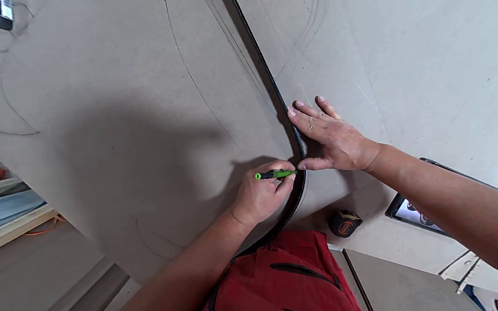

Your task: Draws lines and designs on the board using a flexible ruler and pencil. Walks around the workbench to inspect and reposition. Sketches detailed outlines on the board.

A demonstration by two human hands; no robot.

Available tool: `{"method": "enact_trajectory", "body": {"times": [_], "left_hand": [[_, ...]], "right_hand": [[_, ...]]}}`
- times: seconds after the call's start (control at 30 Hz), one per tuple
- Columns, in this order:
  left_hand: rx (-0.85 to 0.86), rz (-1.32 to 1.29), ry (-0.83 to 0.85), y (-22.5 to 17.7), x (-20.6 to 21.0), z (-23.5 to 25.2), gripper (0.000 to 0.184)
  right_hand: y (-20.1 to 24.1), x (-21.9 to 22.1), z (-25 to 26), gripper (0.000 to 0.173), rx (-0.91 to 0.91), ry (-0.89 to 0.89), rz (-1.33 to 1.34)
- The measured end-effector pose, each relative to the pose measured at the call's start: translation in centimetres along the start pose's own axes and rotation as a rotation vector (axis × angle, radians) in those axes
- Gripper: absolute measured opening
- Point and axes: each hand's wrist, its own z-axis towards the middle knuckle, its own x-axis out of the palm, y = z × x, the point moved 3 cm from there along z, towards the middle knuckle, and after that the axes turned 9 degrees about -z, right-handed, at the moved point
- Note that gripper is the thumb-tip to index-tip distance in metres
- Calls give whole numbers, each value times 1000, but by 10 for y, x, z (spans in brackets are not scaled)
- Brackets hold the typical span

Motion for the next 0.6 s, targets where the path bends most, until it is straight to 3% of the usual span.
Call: {"method": "enact_trajectory", "body": {"times": [0.6], "left_hand": [[46, 134, 212, 1, -4, -18, 13]], "right_hand": [[1, 0, 0, 102, 14, 8, -16]]}}
